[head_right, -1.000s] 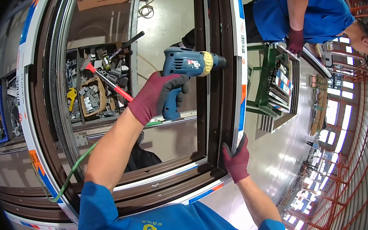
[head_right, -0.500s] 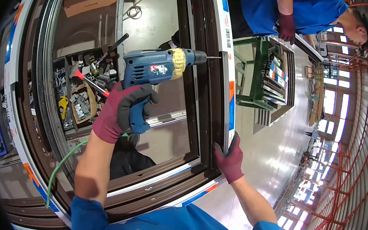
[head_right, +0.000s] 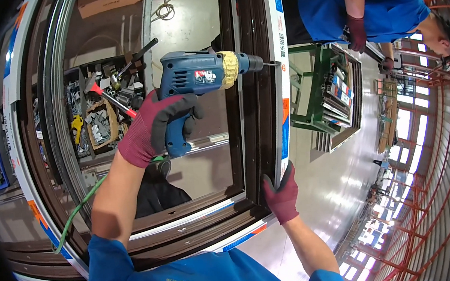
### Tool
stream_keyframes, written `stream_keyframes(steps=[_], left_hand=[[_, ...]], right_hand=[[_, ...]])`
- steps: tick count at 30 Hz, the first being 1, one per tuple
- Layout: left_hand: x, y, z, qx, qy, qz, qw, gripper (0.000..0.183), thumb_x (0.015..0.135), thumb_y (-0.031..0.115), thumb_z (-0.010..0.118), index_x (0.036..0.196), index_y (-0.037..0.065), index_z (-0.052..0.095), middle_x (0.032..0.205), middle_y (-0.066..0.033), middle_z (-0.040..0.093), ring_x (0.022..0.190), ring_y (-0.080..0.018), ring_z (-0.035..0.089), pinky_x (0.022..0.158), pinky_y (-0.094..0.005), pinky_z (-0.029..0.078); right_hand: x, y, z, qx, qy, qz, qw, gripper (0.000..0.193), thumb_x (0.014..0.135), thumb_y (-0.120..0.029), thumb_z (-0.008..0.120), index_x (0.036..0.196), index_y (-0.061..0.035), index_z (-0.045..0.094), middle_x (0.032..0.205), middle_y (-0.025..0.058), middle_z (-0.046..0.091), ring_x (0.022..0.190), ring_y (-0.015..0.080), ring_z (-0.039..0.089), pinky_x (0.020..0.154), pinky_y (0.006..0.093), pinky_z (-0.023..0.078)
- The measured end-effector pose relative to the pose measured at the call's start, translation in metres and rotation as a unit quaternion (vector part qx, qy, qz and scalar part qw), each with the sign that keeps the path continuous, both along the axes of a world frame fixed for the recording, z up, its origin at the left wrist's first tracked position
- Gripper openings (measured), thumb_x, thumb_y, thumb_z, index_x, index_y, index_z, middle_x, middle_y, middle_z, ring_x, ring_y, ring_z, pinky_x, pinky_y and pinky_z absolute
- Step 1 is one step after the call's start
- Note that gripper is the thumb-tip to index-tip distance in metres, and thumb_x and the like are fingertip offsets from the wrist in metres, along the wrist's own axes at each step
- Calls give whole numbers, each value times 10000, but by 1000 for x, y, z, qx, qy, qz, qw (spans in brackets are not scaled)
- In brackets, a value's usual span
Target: Assembling metal window frames using a drill and manual tools on a workbench in a factory setting.
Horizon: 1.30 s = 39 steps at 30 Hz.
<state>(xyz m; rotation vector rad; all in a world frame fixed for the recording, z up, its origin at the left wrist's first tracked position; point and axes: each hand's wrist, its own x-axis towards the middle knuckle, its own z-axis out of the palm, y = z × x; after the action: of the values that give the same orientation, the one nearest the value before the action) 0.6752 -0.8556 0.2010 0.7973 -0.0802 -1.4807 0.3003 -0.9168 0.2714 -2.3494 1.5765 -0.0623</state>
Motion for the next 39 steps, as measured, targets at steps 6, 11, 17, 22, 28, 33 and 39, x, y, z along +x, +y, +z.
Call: stream_keyframes(steps=[6, 11, 17, 22, 28, 33, 39], left_hand=[[7, -2, 3, 12, -1, -19, 1000, 215, 926, 192, 713, 998, -11, 712, 798, -77, 696, 619, -141, 658, 581, -316, 562], [7, -5, 4, 8, 19, -21, 1000, 225, 935, 211, 740, 985, -5, 700, 788, -75, 685, 617, -146, 656, 577, -321, 564], [11, -7, 7, 9, 26, -21, 999, 224, 947, 214, 749, 976, -1, 695, 785, -72, 680, 616, -146, 653, 572, -323, 561], [10, -6, 9, 18, 22, -23, 999, 218, 953, 213, 749, 973, 4, 692, 775, -66, 670, 609, -143, 643, 566, -321, 555], [11, -9, 14, 16, 14, -31, 999, 214, 952, 216, 749, 982, 12, 689, 779, -58, 666, 619, -138, 641, 563, -322, 552], [8, -10, 16, 18, 15, -27, 999, 223, 953, 229, 743, 985, 15, 689, 787, -62, 667, 633, -142, 647, 567, -329, 555], [8, -13, 12, 9, -51, -30, 998, 238, 949, 239, 744, 997, 14, 684, 797, -68, 674, 632, -151, 651, 577, -336, 565]], right_hand=[[-3, -4, -4, 4, -21, 7, 1000, 789, 868, -177, 821, 1525, -51, 402, 1177, 252, 721, 1079, 457, 721, 899, 469, 577], [-5, -3, -5, -4, -11, 3, 1000, 805, 864, -182, 829, 1528, -48, 394, 1180, 263, 717, 1075, 460, 721, 893, 472, 578], [-6, -4, -6, -12, -8, 20, 1000, 833, 858, -193, 836, 1539, -54, 375, 1171, 263, 720, 1057, 478, 717, 878, 491, 580], [-6, -3, -6, -3, 5, 8, 1000, 836, 858, -200, 838, 1539, -53, 375, 1167, 266, 720, 1050, 485, 716, 870, 500, 580], [-7, -5, -6, -9, 4, 13, 1000, 836, 862, -216, 838, 1541, -56, 379, 1160, 269, 722, 1037, 490, 717, 859, 503, 583], [-10, -7, -6, -10, -6, 11, 1000, 826, 864, -222, 838, 1539, -61, 388, 1153, 269, 725, 1030, 488, 720, 852, 502, 585], [-3, -6, -10, -16, -4, 21, 1000, 820, 861, -212, 843, 1532, -53, 399, 1158, 258, 728, 1018, 475, 730, 837, 487, 592]])
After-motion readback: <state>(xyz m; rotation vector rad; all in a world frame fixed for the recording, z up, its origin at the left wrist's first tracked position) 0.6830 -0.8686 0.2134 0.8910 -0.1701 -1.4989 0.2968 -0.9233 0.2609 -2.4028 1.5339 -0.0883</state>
